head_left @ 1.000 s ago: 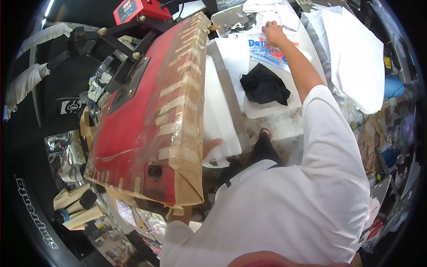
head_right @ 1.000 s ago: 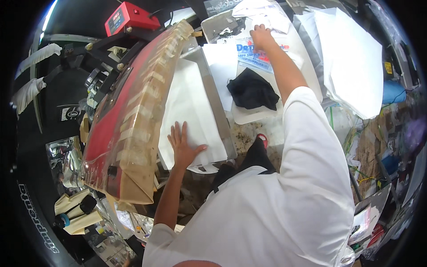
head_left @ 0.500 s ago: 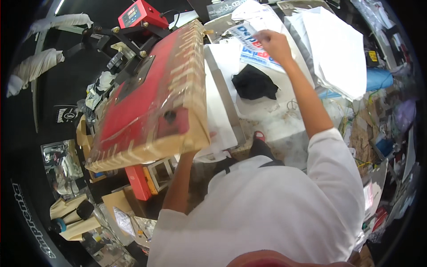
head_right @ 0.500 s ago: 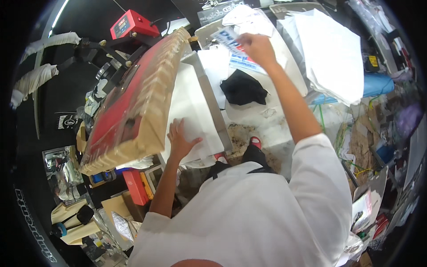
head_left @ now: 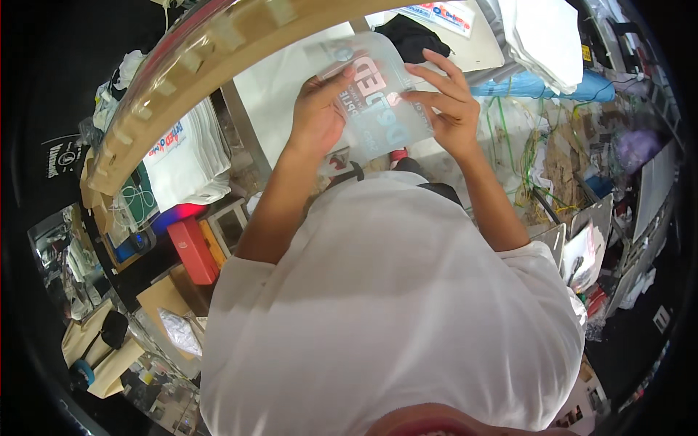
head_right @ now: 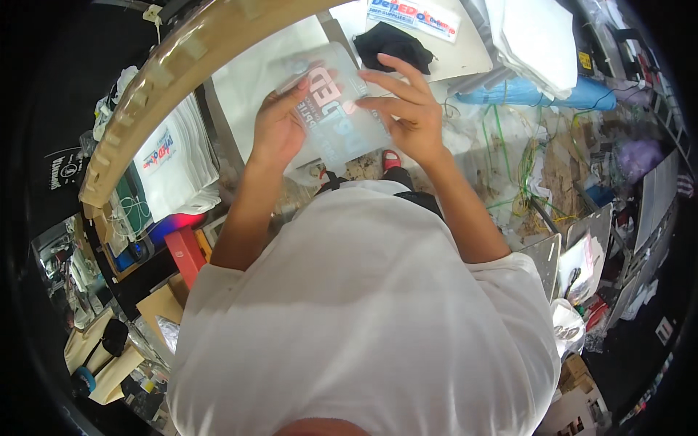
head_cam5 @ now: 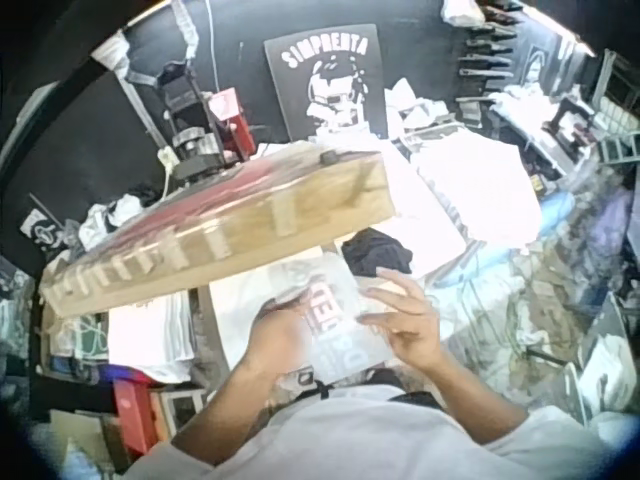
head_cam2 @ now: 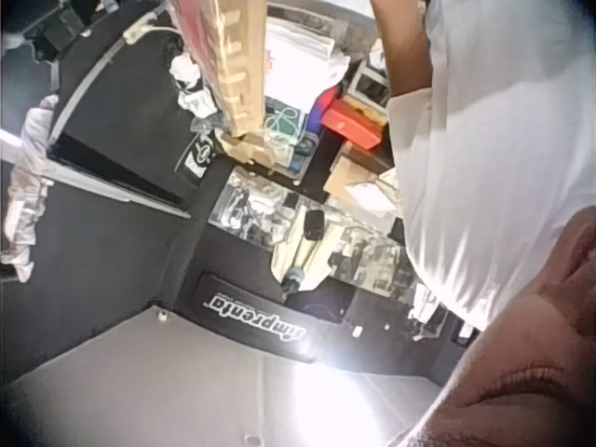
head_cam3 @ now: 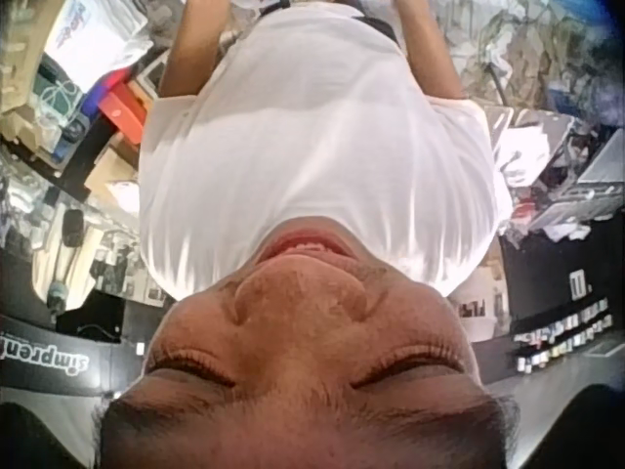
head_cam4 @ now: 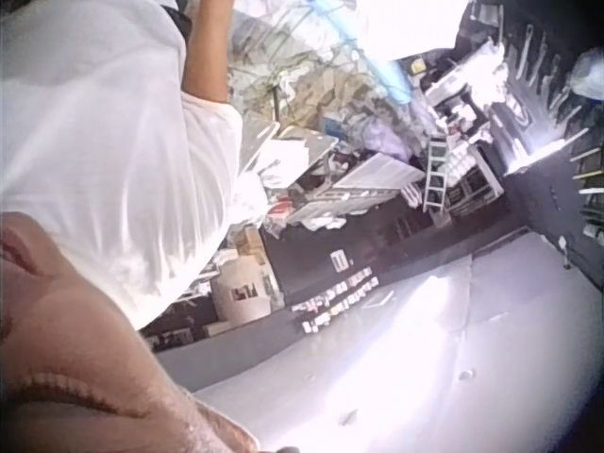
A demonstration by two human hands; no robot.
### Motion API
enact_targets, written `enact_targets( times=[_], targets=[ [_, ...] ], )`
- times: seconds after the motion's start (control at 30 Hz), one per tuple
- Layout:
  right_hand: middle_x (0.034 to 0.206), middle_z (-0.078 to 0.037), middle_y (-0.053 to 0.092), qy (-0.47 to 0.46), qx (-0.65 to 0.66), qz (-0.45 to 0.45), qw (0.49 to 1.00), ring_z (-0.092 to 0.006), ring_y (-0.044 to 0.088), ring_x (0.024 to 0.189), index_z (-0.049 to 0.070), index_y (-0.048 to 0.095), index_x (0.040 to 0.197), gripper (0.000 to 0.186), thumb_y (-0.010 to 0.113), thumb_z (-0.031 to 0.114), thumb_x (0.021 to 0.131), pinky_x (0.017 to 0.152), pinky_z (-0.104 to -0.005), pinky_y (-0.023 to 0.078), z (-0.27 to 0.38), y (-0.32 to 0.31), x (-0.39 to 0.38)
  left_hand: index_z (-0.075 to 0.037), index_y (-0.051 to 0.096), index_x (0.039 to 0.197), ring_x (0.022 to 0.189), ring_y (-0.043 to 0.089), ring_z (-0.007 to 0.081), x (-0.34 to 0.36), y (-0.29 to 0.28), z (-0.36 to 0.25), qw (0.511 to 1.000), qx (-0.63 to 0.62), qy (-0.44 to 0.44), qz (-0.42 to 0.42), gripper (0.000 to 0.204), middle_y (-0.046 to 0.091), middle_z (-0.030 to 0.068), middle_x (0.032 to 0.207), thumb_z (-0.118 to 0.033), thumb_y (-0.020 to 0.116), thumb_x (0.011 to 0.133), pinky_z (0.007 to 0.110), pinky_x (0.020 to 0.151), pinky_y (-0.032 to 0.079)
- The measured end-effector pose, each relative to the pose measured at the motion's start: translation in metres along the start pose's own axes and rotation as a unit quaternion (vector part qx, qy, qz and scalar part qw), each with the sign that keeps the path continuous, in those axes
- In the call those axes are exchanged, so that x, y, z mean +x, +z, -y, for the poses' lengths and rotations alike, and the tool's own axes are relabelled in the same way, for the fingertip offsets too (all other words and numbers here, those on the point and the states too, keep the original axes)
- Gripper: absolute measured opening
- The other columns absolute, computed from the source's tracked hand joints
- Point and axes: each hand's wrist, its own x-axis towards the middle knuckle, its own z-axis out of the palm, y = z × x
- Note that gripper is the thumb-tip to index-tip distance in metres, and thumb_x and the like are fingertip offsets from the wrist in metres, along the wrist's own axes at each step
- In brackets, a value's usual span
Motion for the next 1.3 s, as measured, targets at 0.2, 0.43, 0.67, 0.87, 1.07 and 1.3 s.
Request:
enact_targets(
  times=[0.2, 0.43, 0.67, 0.87, 1.07, 1.3],
  targets=[
    [0.122, -0.005, 0.065, -0.018, -0.101, 0.003, 0.995, -0.0305, 0.054, 0.118, 0.014, 0.077, 0.090, 0.035, 0.071, -0.002, 0.060, 0.097, -0.0384, 0.045, 0.040, 0.017, -0.013, 0.010, 0.051, 0.128, 0.114, 0.060, 0.0351, -0.033, -0.010, -0.011, 0.998, -0.003, 0.059, -0.023, 0.041, 0.059, 0.0232, 0.125, -0.012, 0.057, 0.094, 0.045, 0.100, 0.048],
    [0.114, -0.005, 0.067, -0.074, -0.113, 0.019, 0.991, -0.0283, 0.058, 0.106, 0.015, 0.076, 0.090, 0.031, 0.069, 0.001, 0.064, 0.090, -0.0369, 0.049, 0.056, 0.038, -0.012, 0.007, 0.053, 0.126, 0.114, 0.060, 0.0329, -0.055, -0.021, -0.028, 0.990, -0.021, 0.129, -0.056, 0.035, 0.061, 0.0176, 0.122, -0.004, 0.055, 0.092, 0.045, 0.100, 0.048],
    [0.082, -0.020, 0.062, 0.235, 0.029, 0.221, 0.946, -0.0360, 0.059, 0.070, 0.005, 0.064, 0.096, 0.013, 0.066, 0.005, 0.084, 0.063, -0.0377, 0.048, 0.031, 0.096, -0.047, -0.001, 0.062, 0.090, 0.078, 0.066, 0.0207, -0.099, -0.132, -0.021, 0.943, 0.175, -0.010, -0.284, 0.015, 0.067, 0.0118, 0.086, -0.015, 0.062, 0.088, 0.034, 0.067, 0.055],
    [0.076, -0.010, 0.068, 0.367, 0.196, 0.086, 0.905, -0.0124, 0.062, 0.064, -0.001, 0.063, 0.095, 0.011, 0.061, 0.010, 0.092, 0.060, -0.0271, 0.049, -0.044, 0.157, -0.008, -0.003, 0.061, 0.085, 0.070, 0.066, 0.0185, -0.071, -0.144, -0.046, 0.941, 0.134, 0.079, -0.299, 0.020, 0.066, 0.0104, 0.077, -0.022, 0.063, 0.090, 0.030, 0.064, 0.053],
    [0.078, -0.016, 0.071, 0.461, 0.082, 0.068, 0.881, -0.0185, 0.071, 0.065, -0.006, 0.064, 0.098, 0.019, 0.061, 0.010, 0.089, 0.055, -0.0276, 0.053, -0.090, 0.177, 0.028, -0.007, 0.064, 0.110, 0.116, 0.054, 0.0324, -0.047, -0.129, 0.025, 0.704, 0.635, 0.280, -0.152, 0.030, 0.059, 0.0143, 0.123, -0.020, 0.070, 0.084, 0.041, 0.099, 0.044],
    [0.078, -0.016, 0.071, 0.458, 0.070, 0.134, 0.876, -0.0180, 0.072, 0.066, -0.004, 0.065, 0.099, 0.020, 0.060, 0.013, 0.089, 0.055, -0.0265, 0.052, -0.105, 0.178, 0.028, -0.006, 0.040, 0.143, 0.142, 0.020, 0.0417, -0.022, -0.142, 0.064, 0.586, 0.755, 0.228, -0.188, 0.066, 0.024, 0.0199, 0.154, -0.041, 0.060, 0.091, 0.057, 0.114, 0.016]
  ],
)
